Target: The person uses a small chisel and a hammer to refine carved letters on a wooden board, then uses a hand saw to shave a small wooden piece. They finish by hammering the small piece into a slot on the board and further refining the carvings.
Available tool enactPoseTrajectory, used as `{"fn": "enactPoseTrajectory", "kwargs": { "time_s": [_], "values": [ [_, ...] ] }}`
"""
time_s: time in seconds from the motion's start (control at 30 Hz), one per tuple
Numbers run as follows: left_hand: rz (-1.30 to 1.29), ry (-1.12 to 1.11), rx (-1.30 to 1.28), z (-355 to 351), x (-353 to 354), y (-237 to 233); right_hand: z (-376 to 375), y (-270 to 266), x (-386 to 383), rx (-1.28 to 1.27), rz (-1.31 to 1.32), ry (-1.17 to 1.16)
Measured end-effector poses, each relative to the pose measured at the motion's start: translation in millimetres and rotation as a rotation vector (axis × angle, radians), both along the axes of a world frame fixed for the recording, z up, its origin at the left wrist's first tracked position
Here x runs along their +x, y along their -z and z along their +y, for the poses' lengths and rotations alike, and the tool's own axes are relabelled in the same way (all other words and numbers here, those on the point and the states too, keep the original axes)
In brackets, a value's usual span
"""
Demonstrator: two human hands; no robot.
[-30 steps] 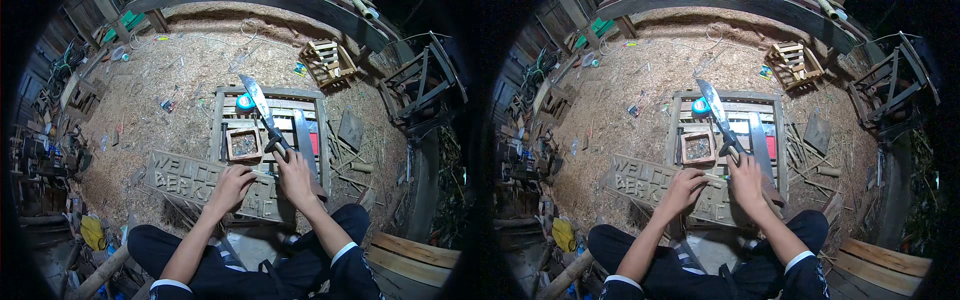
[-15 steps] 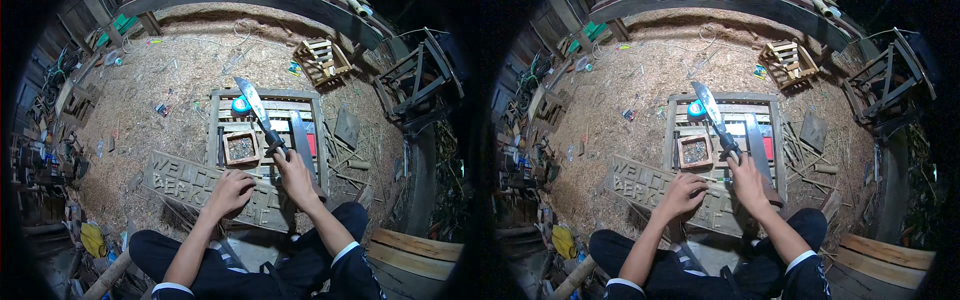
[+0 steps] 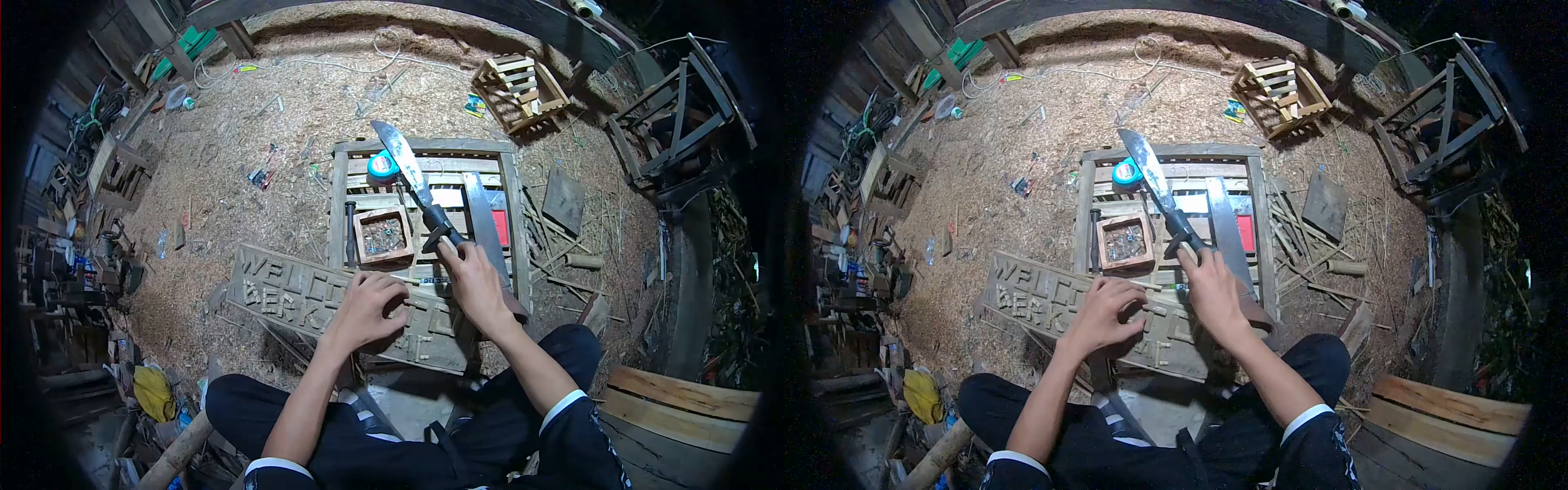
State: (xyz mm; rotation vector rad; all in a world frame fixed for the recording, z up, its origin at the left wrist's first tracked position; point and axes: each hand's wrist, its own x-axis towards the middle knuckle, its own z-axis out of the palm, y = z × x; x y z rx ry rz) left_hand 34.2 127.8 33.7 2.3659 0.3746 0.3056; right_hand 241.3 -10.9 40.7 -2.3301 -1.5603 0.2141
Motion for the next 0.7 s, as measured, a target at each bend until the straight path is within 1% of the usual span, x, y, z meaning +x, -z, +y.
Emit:
{"fn": "enactPoseTrajectory", "kwargs": {
  "time_s": [0.07, 0.1, 0.2, 0.27, 0.3, 0.37, 0.43, 0.5, 0.57, 0.6, 0.67, 0.7],
  "values": [
    [0.080, 0.061, 0.068, 0, -2, -9, -3, 8, 0, 0.037, -0.040, -0.013],
    [0.080, 0.061, 0.071, 0, -4, -13, -2, 7, -1, 0.072, -0.080, -0.024],
    [0.148, 0.120, 0.018, -5, -10, -14, -7, -1, -2, 0.075, -0.067, -0.040],
    [0.191, 0.197, 0.118, -12, -14, -11, -9, -2, -5, 0.073, -0.043, -0.049],
    [0.188, 0.200, 0.121, -15, -15, -11, -10, -2, -7, 0.072, -0.021, -0.058],
    [0.320, 0.200, 0.191, -21, -16, -13, -15, 0, -12, 0.082, -0.037, -0.065],
    [0.339, 0.201, 0.177, -19, -17, -13, -15, 0, -19, 0.132, -0.024, -0.082],
    [0.278, 0.207, 0.204, -19, -19, -8, -19, -7, -22, 0.111, -0.002, -0.101],
    [0.242, 0.202, 0.213, -19, -22, -6, -25, -17, -27, 0.140, 0.290, -0.062],
    [0.205, 0.198, 0.230, -17, -22, -4, -28, -21, -30, 0.145, 0.286, -0.071],
    [0.169, 0.156, 0.246, -17, -22, 10, -39, -26, -40, 0.210, 0.416, -0.097],
    [0.131, 0.120, 0.257, -16, -21, 11, -43, -35, -46, 0.151, 0.458, -0.078]
  ]
}}
